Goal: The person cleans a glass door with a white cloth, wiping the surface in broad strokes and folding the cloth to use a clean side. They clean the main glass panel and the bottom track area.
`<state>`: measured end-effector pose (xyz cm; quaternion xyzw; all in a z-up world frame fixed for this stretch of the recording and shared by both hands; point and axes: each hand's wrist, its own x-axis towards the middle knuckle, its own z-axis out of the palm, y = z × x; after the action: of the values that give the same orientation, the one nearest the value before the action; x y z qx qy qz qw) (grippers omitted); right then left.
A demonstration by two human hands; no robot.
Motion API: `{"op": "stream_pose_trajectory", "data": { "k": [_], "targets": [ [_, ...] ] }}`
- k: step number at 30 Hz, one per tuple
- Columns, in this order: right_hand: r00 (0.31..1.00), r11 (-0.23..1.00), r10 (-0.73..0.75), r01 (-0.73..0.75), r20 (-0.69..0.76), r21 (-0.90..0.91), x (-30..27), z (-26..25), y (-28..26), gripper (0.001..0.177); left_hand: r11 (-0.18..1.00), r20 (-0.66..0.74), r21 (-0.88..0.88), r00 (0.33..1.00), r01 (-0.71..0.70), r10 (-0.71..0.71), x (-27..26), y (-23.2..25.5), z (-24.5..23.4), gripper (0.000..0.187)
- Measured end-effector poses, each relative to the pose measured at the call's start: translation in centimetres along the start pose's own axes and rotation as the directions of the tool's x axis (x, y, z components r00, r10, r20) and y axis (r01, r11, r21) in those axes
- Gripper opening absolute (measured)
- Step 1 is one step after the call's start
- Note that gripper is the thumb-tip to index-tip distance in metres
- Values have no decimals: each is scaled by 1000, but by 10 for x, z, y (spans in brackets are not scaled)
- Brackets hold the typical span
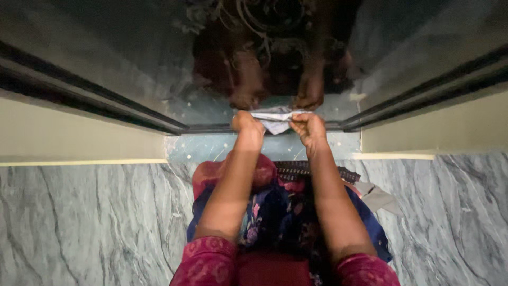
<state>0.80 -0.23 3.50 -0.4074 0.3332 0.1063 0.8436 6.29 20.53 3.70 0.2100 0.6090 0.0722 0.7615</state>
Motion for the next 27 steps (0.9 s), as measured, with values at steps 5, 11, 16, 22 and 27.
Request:
{"op": "stream_pose_trajectory", "data": {
  "k": [5, 11, 16, 22, 27],
  "targets": [
    [997, 997, 79, -79, -21, 15, 18, -6, 20, 15, 999, -67, -31, 998, 8, -10, 7, -4, 0, 20],
    [997, 997, 78, -78, 1, -22, 4, 7, 13, 17, 998, -85, -53, 996, 32, -36, 20, -8, 1, 16],
    [997, 998, 28, -33, 74, 61, -27, 22, -6, 18, 992, -129, -127, 991, 13, -29, -1, 13, -6, 13],
    [957, 984, -76, 27, 280, 175, -87, 68, -41, 17, 958, 178, -185, 952, -218, 251, -87, 71, -24, 14],
    [927, 972, -138, 60, 348, 226, -129, 102, -62, 18, 822, 328, -178, 755, -540, 568, -112, 100, -34, 16]
  ]
}}
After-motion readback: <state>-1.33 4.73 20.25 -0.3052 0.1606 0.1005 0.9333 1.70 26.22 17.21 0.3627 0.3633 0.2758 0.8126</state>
